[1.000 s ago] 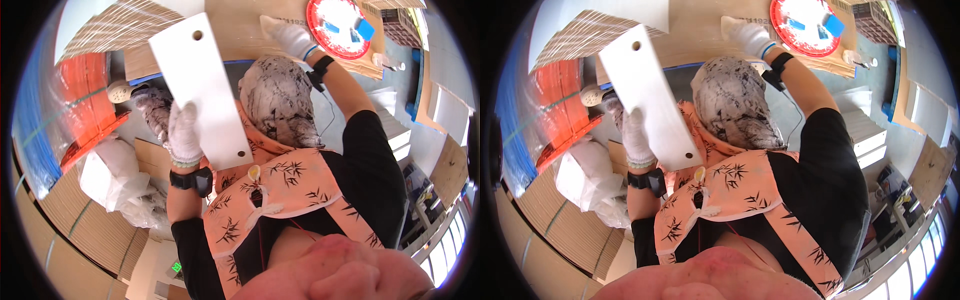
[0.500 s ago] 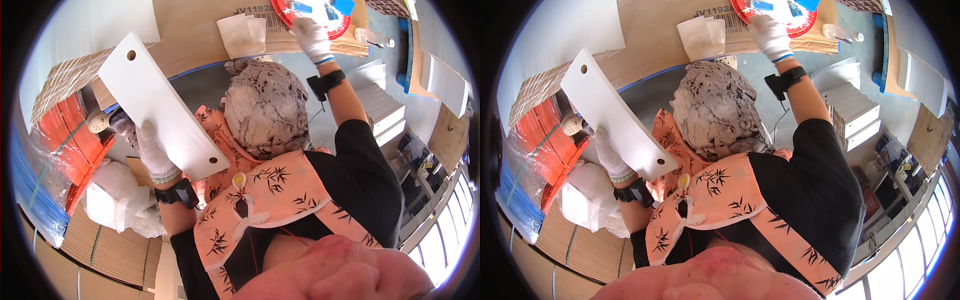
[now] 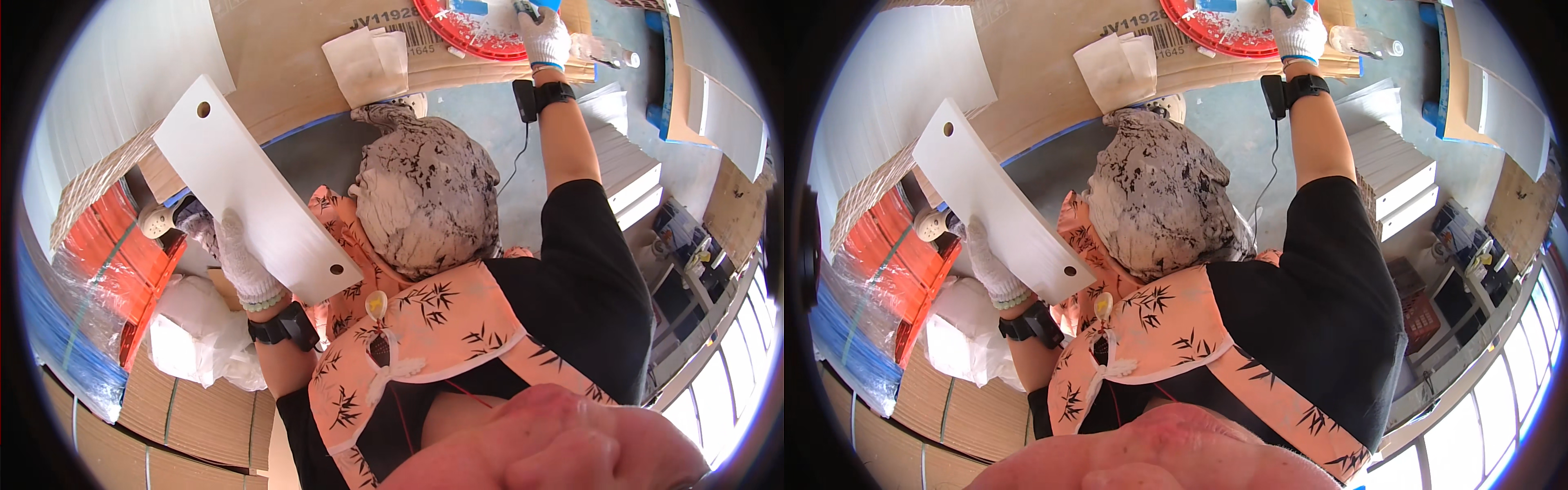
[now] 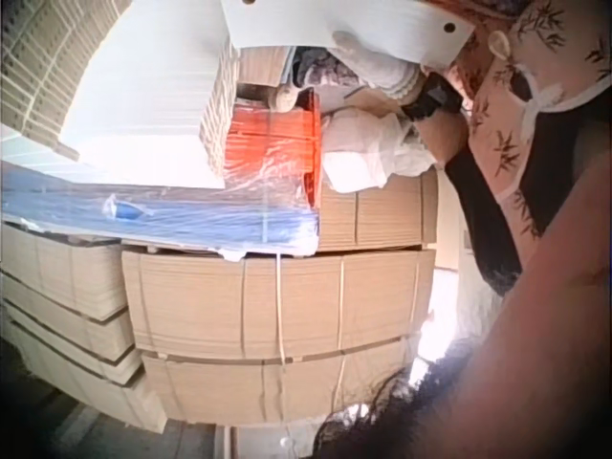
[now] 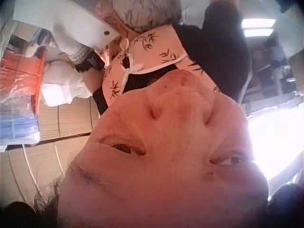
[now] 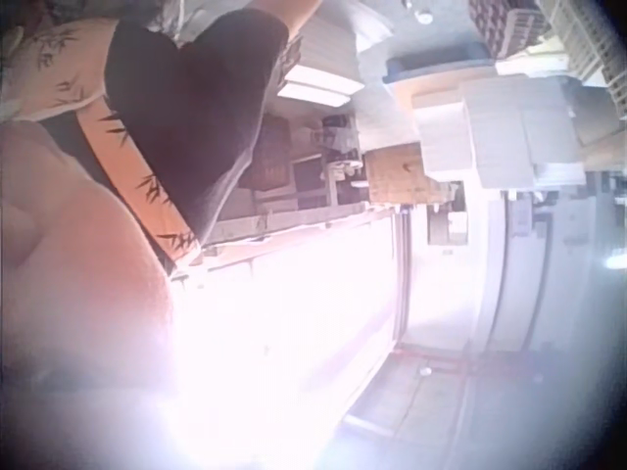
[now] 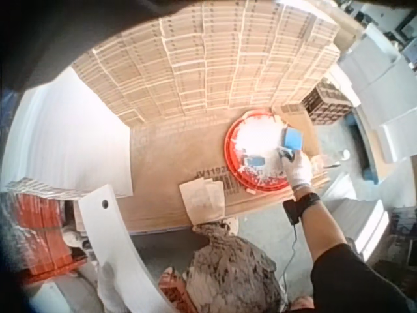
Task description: The person is wiping down white rectangular boards with a blue sponge and a cloth.
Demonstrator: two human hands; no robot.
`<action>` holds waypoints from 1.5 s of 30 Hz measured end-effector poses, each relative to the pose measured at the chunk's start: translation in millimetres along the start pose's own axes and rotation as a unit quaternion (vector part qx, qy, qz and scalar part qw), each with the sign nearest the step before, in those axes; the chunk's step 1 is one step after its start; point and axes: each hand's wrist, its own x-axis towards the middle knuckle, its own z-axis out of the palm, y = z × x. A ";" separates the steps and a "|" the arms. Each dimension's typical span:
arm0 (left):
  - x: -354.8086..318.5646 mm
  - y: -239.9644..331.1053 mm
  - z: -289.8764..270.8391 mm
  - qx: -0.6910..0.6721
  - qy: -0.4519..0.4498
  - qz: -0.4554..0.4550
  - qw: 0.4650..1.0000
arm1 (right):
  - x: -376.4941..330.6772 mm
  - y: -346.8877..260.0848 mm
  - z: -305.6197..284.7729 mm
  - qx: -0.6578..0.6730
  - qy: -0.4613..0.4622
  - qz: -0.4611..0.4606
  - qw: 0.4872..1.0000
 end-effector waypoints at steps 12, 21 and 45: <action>0.4 -3.7 1.0 0.016 -0.005 -0.002 1.000 | -8.7 10.1 -12.6 0.646 -0.136 0.189 0.727; -1.6 -6.6 -0.7 -0.007 -0.046 -0.003 0.999 | -10.1 6.2 -21.6 0.654 -0.188 0.150 0.718; 5.9 -18.5 -17.1 0.067 -0.069 -0.046 0.994 | 7.7 -15.8 16.1 0.078 0.036 -0.148 0.985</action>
